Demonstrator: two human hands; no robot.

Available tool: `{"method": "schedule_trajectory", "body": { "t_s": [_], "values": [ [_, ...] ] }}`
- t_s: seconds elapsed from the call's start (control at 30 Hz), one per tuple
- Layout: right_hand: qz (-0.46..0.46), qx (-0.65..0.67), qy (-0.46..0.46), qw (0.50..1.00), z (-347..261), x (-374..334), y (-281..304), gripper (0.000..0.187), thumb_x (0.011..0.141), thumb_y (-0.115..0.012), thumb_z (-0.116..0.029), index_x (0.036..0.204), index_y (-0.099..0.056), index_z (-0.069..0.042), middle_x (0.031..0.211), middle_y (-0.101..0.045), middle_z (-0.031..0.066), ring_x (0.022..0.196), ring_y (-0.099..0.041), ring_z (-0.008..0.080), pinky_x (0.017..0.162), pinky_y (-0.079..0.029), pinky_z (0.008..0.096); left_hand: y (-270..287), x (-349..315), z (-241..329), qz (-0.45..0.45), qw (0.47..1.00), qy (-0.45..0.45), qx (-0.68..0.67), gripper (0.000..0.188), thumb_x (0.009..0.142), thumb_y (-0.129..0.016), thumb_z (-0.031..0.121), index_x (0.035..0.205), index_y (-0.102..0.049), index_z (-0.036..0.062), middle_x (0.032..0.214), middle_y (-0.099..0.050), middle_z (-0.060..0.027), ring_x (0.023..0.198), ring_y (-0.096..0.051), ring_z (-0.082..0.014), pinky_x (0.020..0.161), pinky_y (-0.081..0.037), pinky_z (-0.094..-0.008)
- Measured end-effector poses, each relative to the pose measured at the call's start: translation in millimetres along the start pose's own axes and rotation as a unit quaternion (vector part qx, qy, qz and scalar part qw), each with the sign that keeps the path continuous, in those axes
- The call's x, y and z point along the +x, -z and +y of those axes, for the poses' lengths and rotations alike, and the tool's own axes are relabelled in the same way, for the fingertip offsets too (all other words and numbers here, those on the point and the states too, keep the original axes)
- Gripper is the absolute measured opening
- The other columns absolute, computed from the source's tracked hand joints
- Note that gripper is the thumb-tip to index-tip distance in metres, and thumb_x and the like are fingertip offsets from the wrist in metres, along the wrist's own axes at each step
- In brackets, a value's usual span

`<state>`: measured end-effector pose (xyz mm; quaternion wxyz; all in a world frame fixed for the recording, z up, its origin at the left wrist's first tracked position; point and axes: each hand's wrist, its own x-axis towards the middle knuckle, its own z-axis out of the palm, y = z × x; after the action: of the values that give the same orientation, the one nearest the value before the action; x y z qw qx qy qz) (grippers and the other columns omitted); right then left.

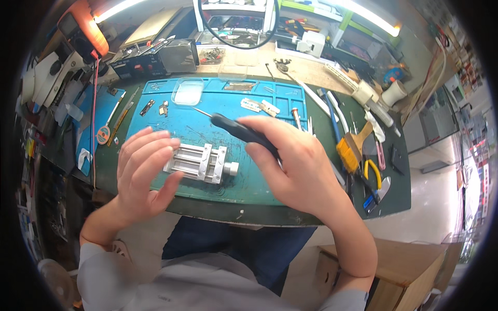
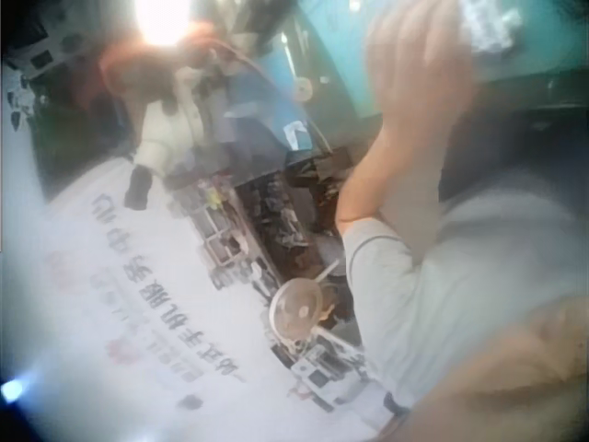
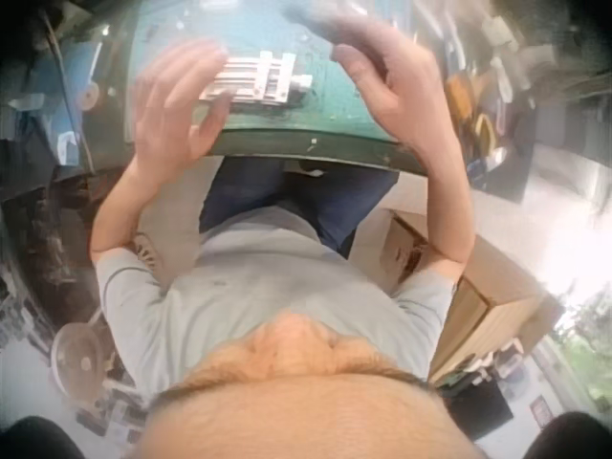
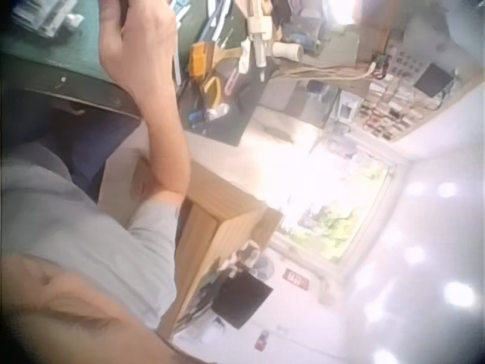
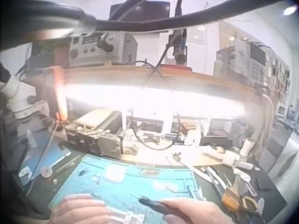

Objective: The person assembles a small mechanical component on a blue workbench. They use a black-handled tool to press parts into place, then brush away debris with a small brush. The person continues to adjust and secure the component using a screwdriver.

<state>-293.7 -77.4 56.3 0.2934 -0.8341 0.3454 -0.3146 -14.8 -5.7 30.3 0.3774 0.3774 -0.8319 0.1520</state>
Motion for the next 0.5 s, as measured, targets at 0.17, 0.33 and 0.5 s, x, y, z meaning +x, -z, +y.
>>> {"method": "schedule_trajectory", "body": {
  "t_s": [0.17,0.33,0.5],
  "values": [
    [-0.125,0.302,-0.173,0.929,22,11,13,0.039,0.113,-0.052,-0.021,0.145,-0.057,0.002,0.099,-0.068,0.0058,0.062,-0.049,0.0048,0.054,-0.037,0.0203,0,-45,8,-0.015,0.989,0.146,-0.019,0.072,0.083,-0.088,0.016,0.143,-0.054,-0.0009,0.134,-0.067,-0.0198,0.126,-0.064,-0.0385,0.112,-0.048,-0.0518],
    [-0.157,0.440,-0.283,0.837,32,14,11,0.046,0.108,-0.056,-0.013,0.150,-0.051,0.005,0.109,-0.062,0.0054,0.061,-0.047,0.0038,0.050,-0.035,0.0202,-6,-31,-2,-0.120,0.934,0.312,-0.125,0.087,0.075,-0.093,0.018,0.150,-0.052,0.0016,0.135,-0.067,-0.0155,0.132,-0.058,-0.0348,0.112,-0.046,-0.0435],
    [-0.130,0.394,-0.196,0.889,25,8,2,0.052,0.108,-0.053,-0.009,0.158,-0.044,0.005,0.118,-0.066,0.0105,0.071,-0.050,0.0059,0.053,-0.039,0.0213,8,-18,-33,-0.208,0.926,0.269,-0.163,0.075,0.077,-0.090,0.016,0.145,-0.060,0.0044,0.134,-0.069,-0.0100,0.128,-0.059,-0.0324,0.112,-0.043,-0.0427]
  ]
}}
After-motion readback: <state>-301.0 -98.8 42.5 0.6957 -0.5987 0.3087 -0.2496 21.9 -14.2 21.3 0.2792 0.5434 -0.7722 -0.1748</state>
